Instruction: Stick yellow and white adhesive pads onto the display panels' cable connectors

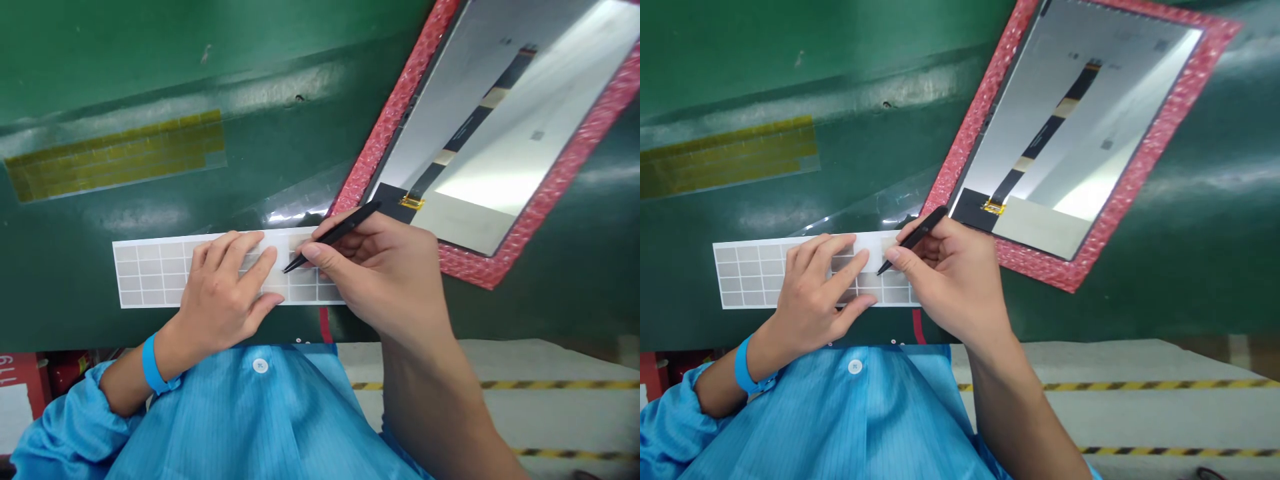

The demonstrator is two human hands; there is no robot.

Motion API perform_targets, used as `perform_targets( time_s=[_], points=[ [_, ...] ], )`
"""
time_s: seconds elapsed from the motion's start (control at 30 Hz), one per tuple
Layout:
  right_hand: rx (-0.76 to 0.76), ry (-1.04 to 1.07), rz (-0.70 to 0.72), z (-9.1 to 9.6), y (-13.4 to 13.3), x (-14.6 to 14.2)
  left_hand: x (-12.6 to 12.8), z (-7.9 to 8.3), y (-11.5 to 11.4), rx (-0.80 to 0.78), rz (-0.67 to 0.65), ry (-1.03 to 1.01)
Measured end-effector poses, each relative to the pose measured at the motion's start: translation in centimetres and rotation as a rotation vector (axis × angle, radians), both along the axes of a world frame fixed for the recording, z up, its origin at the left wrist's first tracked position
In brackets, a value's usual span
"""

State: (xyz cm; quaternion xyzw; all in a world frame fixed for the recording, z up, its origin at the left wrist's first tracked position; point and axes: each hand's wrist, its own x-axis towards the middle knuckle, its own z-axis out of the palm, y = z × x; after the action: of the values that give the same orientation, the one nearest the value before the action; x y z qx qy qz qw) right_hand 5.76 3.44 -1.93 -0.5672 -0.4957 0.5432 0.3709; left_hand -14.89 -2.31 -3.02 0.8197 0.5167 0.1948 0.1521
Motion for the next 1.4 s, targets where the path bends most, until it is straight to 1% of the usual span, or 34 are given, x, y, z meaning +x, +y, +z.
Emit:
perform_targets(
  time_s=[0.1,0.23,0.33,0.4,0.5,0.57,0.67,0.73,0.8,0.87,0.97,1.07,1.27,1.4],
  points=[
    [-0.001,-0.009,0.015,-0.2,-0.1,-0.2,0.1,0.0,0.0,-0.022,0.007,0.006],
    [0.018,0.047,0.003,-0.3,-0.5,-0.8,-0.1,-0.1,0.1,-0.015,0.008,0.016],
    [0.026,0.099,-0.028,0.1,-0.9,-1.0,-0.5,-0.1,-0.1,0.006,-0.003,0.009],
    [0.019,0.154,-0.052,0.4,-1.0,-0.6,-0.9,-0.1,-0.3,0.021,0.002,0.029],
    [0.046,0.174,-0.131,0.7,0.0,1.7,-1.3,0.4,0.0,0.051,0.010,0.133],
    [0.101,0.146,-0.245,0.8,1.3,4.1,-1.0,1.5,0.7,0.066,-0.009,0.185],
    [0.142,0.115,-0.446,0.9,3.5,7.5,0.5,3.6,3.0,0.093,-0.050,0.146],
    [0.117,0.096,-0.509,0.6,4.8,8.7,2.1,4.3,5.2,0.111,-0.077,0.095],
    [0.085,0.087,-0.502,0.4,5.9,8.9,3.7,3.9,7.5,0.117,-0.113,0.042],
    [0.056,0.082,-0.467,0.4,6.6,8.5,5.0,2.8,9.5,0.104,-0.140,-0.024],
    [0.001,0.061,-0.439,0.5,7.0,7.7,5.9,1.0,11.0,0.076,-0.141,-0.116],
    [-0.060,0.031,-0.434,1.0,7.0,7.4,6.1,0.4,11.2,0.063,-0.147,-0.154],
    [-0.126,-0.066,-0.462,2.1,7.1,7.4,6.1,1.4,10.8,0.031,-0.142,-0.176],
    [-0.120,-0.113,-0.470,2.4,7.2,7.2,6.4,1.8,10.8,0.015,-0.135,-0.165]
  ],
)
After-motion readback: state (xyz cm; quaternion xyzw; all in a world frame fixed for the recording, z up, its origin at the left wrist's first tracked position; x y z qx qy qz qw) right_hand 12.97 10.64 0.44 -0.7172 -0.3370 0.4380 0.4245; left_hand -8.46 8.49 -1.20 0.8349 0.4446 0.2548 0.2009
